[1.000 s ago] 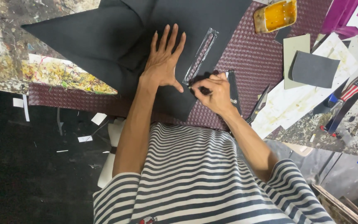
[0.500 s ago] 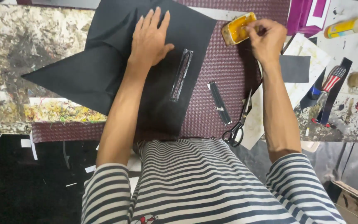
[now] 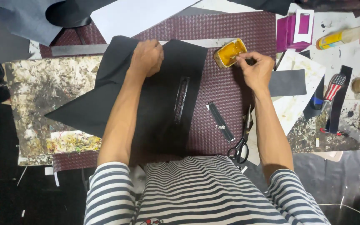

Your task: Marking a rectangular opening on a leather piece using a ruler and pen, then applying adhesive to the area.

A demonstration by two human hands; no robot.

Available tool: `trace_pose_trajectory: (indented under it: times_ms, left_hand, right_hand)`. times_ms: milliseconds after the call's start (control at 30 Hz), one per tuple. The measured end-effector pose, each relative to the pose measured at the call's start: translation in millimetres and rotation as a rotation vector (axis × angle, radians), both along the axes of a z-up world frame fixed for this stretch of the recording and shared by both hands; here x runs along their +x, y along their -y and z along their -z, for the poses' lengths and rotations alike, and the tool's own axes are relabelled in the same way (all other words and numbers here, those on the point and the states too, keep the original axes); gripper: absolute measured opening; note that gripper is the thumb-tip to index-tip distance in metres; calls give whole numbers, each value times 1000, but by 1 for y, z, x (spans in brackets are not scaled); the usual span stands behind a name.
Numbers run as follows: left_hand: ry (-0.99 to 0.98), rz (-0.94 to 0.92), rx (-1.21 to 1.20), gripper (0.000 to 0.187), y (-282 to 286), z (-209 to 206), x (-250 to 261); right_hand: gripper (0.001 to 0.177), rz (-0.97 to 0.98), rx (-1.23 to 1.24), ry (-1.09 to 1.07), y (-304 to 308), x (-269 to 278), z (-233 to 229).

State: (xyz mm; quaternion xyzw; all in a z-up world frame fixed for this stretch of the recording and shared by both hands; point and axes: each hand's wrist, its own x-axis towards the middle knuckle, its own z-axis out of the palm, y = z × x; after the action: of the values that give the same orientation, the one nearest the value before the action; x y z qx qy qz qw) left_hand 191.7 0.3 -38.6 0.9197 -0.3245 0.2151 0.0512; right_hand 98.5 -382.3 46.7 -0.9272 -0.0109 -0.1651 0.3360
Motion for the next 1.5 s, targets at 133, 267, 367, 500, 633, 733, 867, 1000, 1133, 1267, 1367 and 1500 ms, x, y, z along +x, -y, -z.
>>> trace_pose_trajectory:
  times_ms: [133,267,367,500,633,733,867,1000,1133,1267,1367,1500]
  left_hand:
    - [-757,-95,-15,50,3,-29,-2]
    - [-559,-102,153,85,2,-28,-9]
    - [-300,12,58,66,0,-5,-9]
    - [-291,27,80,30,4,3,-2]
    - [-864,-143,23,44,18,-63,-7]
    - [-1003,-176,158,71,24,-72,-3]
    - [-1115,-208,281,45,22,-44,9]
    - [-1255,-210,-80,40,14,-155,-19]
    - [-1240,-138,-379,33,-11,-239,-45]
    - [-1139,-94,-681,21,-37,-286,-71]
    - [-1134,-14,-1322,24,-40,-312,-101]
    - [-1000,-6,-1771,39,-1,-389,-160]
  right_hand:
    - [9,161,298,-105,8,-16,17]
    - [13,248,373,-78,4,-11,24]
    - [12,267,344,-56,0,-6,22]
    - [12,234,284,-73,2,-15,28]
    - [11,269,280,-172,-1,-24,27]
    - [9,226,238,-254,-6,-25,28]
    - [12,169,333,-389,-12,-37,7]
    - [15,219,649,-352,-3,-55,-7]
    - [18,349,896,-266,2,-75,-2]
    - [17,429,980,-251,11,-91,26]
    - [18,437,1029,-207,1,-95,13]
    - [11,418,1012,-183,-12,-88,-23]
